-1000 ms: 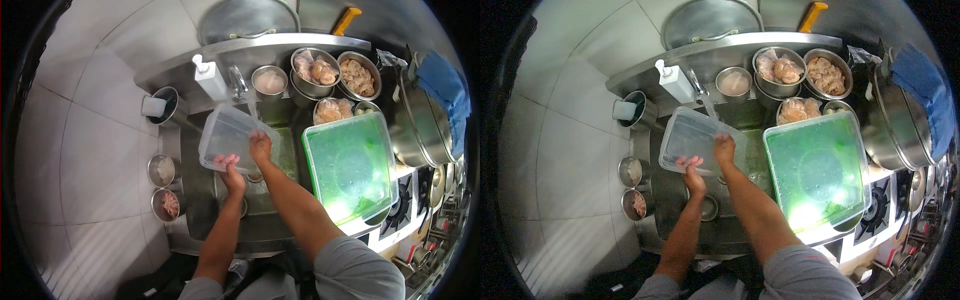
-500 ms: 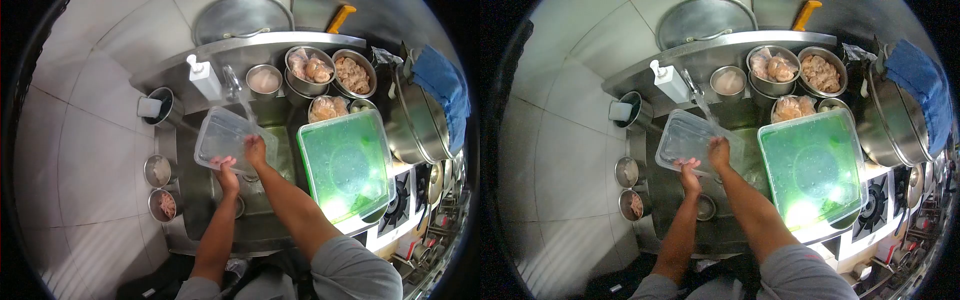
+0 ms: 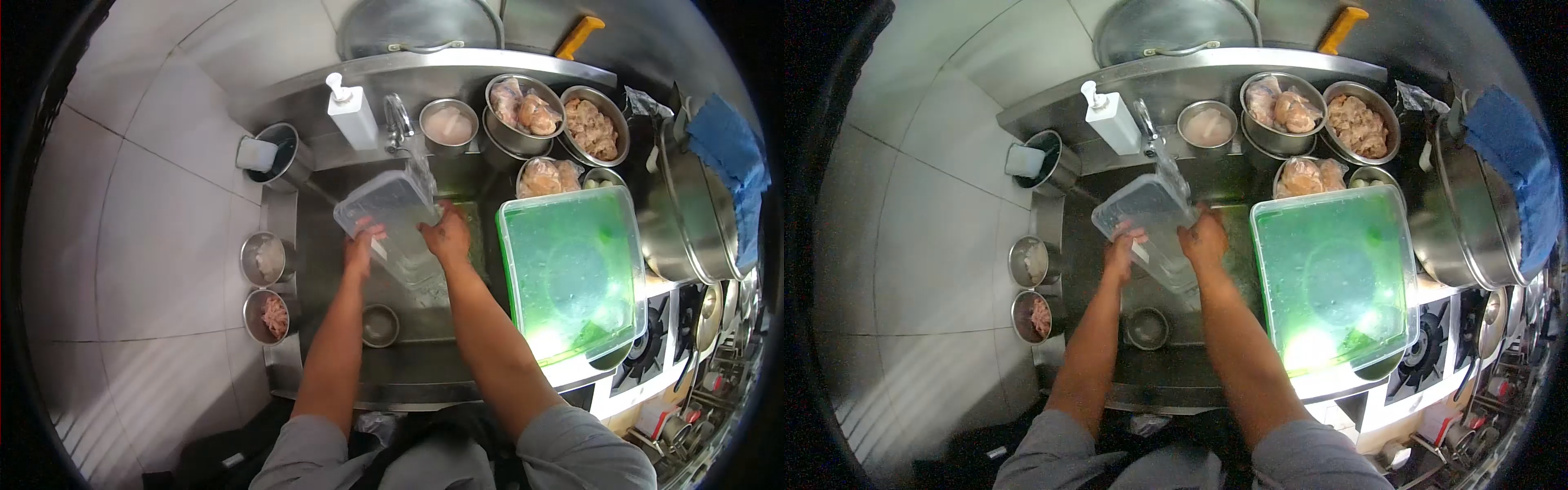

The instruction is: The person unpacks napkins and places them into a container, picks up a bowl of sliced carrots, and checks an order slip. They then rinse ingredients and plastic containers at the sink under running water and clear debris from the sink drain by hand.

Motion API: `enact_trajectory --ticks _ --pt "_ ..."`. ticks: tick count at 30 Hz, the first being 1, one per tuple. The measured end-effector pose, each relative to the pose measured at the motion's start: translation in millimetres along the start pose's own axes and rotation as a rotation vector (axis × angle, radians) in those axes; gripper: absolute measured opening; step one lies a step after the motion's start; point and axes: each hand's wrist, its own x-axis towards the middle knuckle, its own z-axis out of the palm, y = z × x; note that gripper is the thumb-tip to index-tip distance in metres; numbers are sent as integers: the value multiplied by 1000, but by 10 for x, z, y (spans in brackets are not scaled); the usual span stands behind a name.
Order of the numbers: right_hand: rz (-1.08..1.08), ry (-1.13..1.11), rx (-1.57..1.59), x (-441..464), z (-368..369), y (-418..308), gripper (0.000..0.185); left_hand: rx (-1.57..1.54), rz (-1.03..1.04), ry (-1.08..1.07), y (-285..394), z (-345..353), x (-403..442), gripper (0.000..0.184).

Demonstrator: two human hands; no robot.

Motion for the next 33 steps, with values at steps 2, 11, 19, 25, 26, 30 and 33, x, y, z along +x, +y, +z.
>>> enact_trajectory --ticks 2,11,19,25,26,30,33 --pt "85 -514 -245 94 -4 111 41 -36 0 -57 -101 -31 116 52" --pt "213 -334 -121 -317 -284 -160 38 206 67 125 -197 533 354 32" --pt "375 -48 190 -497 -196 90 40 363 208 142 -467 914 467 31" --pt "674 -42 498 -694 76 284 49 862 116 311 -387 1069 397 46" --pt "659 -71 467 -725 78 288 54 896 129 235 -456 1031 463 47" --pt "648 -134 396 -685 95 329 61 852 183 154 -579 958 567 44" --pt "644 -119 438 -758 114 345 62 840 153 154 -293 1116 330 39"
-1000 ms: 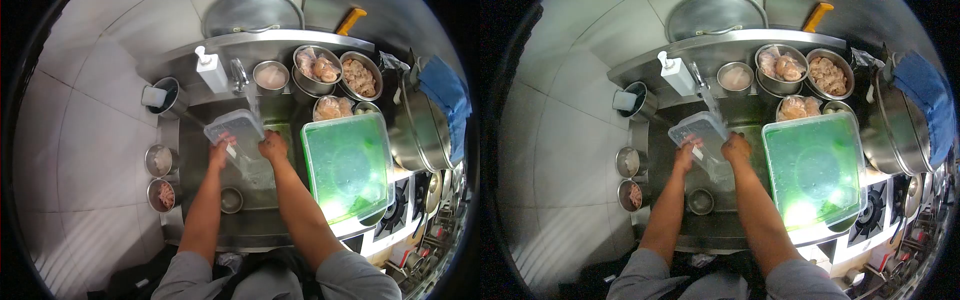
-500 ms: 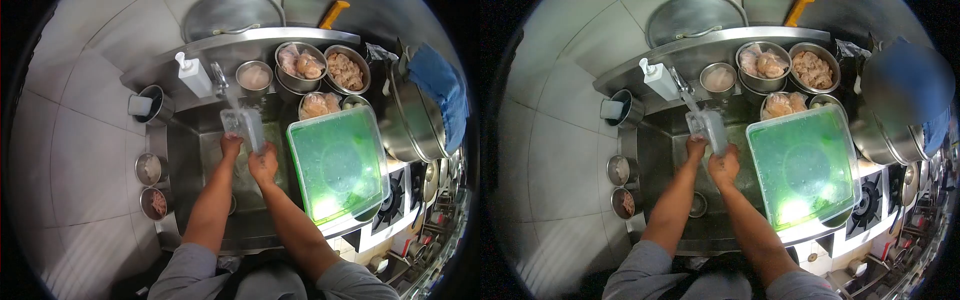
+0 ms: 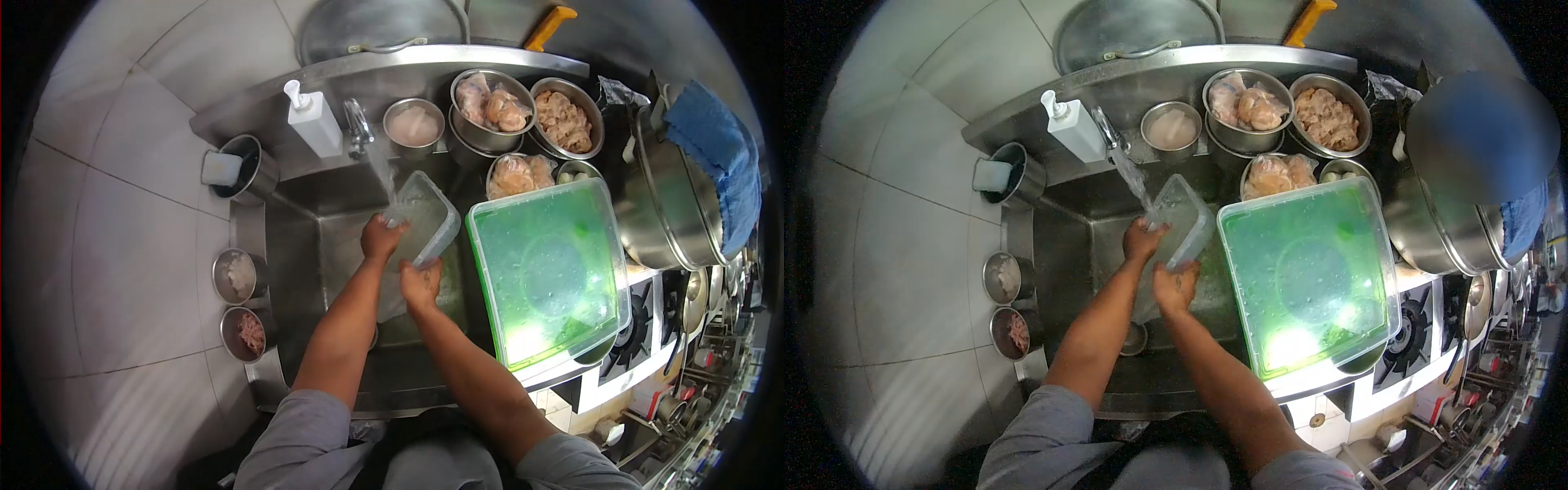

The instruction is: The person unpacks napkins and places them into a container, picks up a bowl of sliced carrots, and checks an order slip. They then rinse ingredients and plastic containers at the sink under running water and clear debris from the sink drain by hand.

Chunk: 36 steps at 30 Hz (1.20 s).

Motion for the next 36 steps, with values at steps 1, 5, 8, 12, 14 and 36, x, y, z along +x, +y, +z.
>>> enact_trajectory --ticks 1,5,8,12,14,36 --pt "2 2 -3 -32 -25 -49 62 -1 -2 -3 -30 14 5 39" --pt "68 14 75 0 -12 22 62 73 283 -6 -231 34 38 33" --pt "54 26 28 34 -30 21 60 60 318 58 -176 65 39 33" --pt "56 26 10 -103 -77 -191 55 54 296 -48 -37 -87 3 36" --pt "24 34 -5 -4 -35 -27 54 56 320 -24 -309 20 167 37" --pt "-14 38 -64 -251 -59 27 62 -30 251 -81 347 -75 134 29"
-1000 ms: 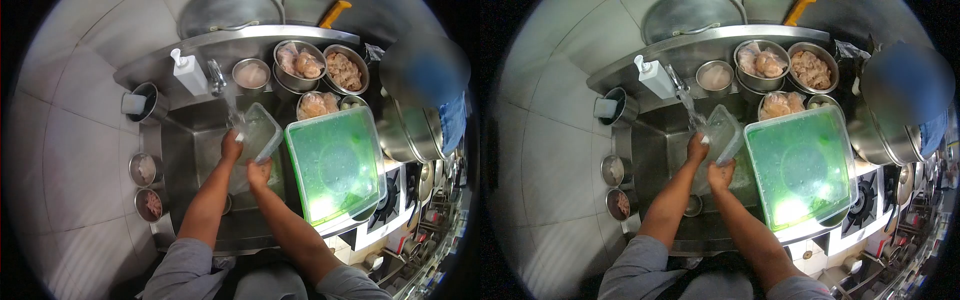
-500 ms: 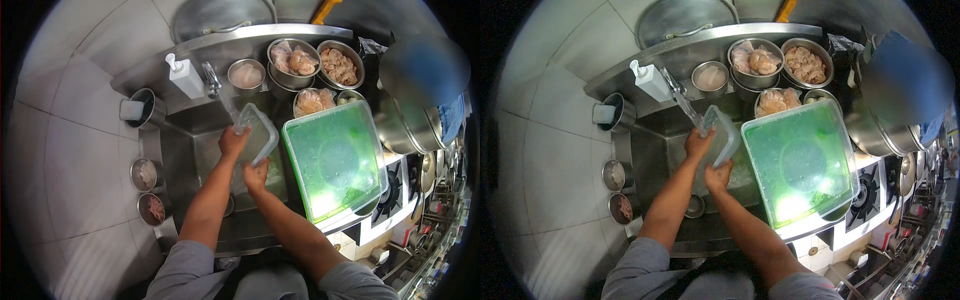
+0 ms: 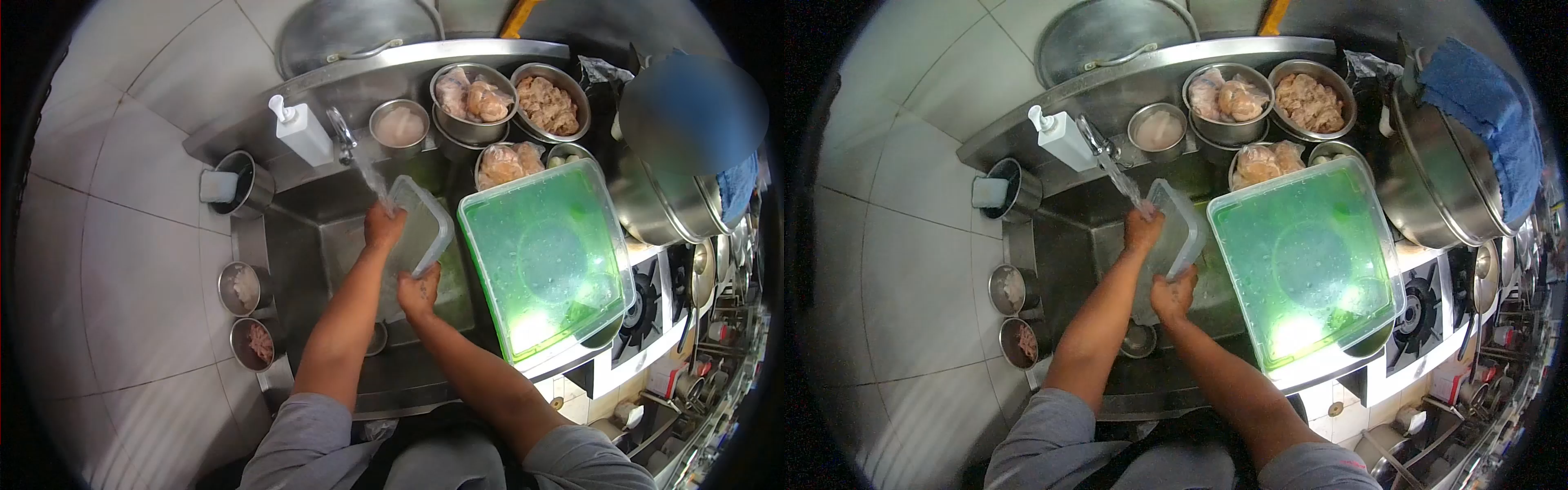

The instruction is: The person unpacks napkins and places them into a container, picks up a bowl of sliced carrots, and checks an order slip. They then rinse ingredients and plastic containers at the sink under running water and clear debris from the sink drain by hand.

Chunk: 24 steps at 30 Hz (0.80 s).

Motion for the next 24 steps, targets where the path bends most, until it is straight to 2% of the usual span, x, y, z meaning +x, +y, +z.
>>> enact_trajectory --ticks 3,6,10,12,16,18,19,21,22,24 --pt "-64 -16 -4 25 -27 81 61 20 -9 91 91 20 -30 29" --pt "-55 -5 -14 -69 -36 25 58 63 -84 66 302 -50 -63 28" --pt "-81 9 -3 -95 -51 78 54 101 -49 -3 12 67 -21 28" --pt "-109 35 -34 -74 -66 135 51 39 67 -57 -58 -11 -120 31" --pt "-165 32 5 -140 -36 314 56 170 39 -62 -102 -287 -302 32" --pt "-421 37 82 -229 -11 449 61 20 99 30 -92 -391 -435 28" --pt "-424 21 84 -314 -49 426 61 26 93 43 -105 -431 -519 28" --pt "-379 -41 0 -464 -139 368 65 -227 191 83 -103 -498 -654 25" --pt "-390 -59 0 -503 -169 359 65 -224 188 104 -196 -514 -665 25" --pt "-308 -138 20 -574 -245 366 61 -313 222 265 -448 -534 -683 25"
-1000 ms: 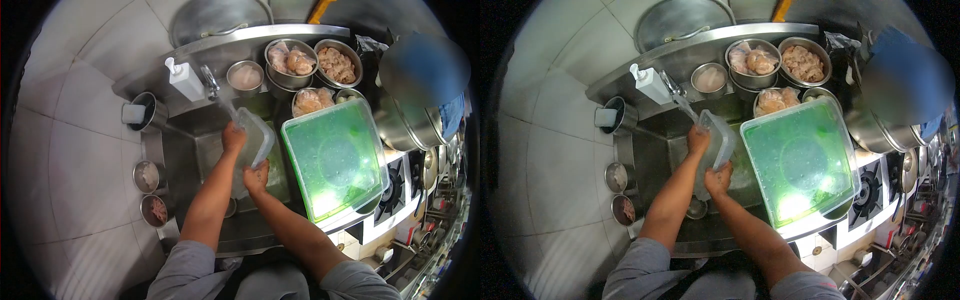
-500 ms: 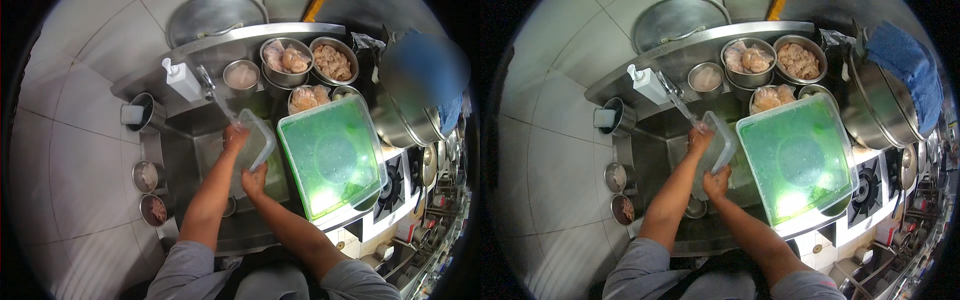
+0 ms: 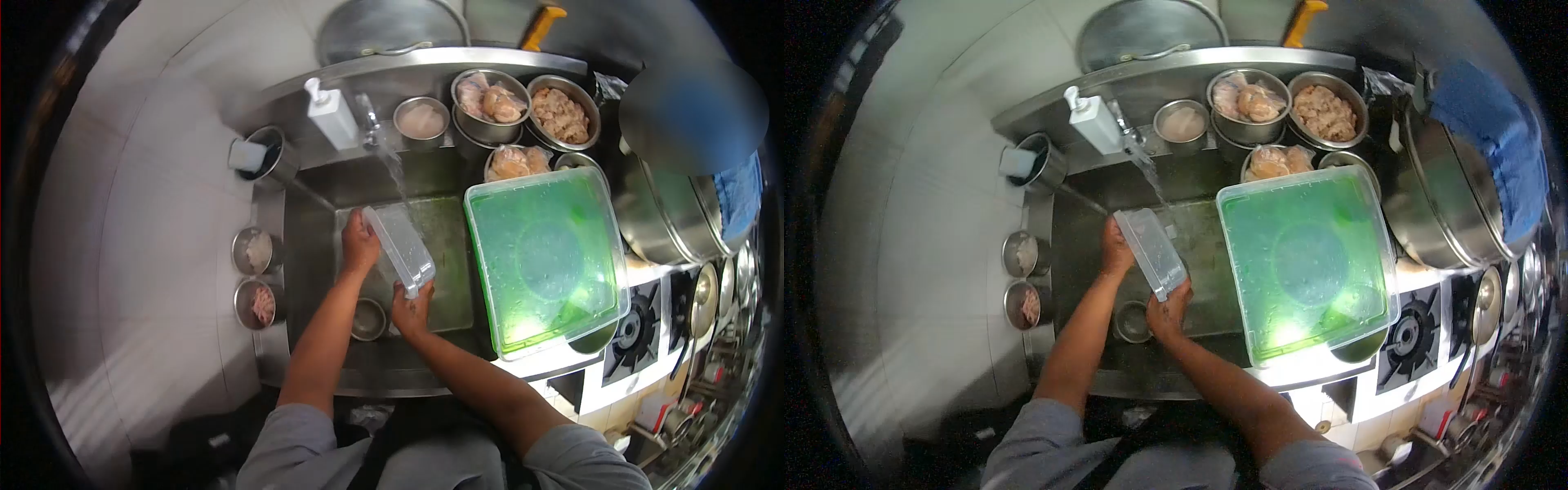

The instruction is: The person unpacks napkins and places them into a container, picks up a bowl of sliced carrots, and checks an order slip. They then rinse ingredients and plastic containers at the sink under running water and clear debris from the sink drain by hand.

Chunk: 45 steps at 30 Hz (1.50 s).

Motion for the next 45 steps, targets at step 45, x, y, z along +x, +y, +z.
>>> enact_trajectory --ticks 45 --pt "465 -414 447 39 -2998 -1313 79 -723 -1492 320 -2008 852 -1139 30"
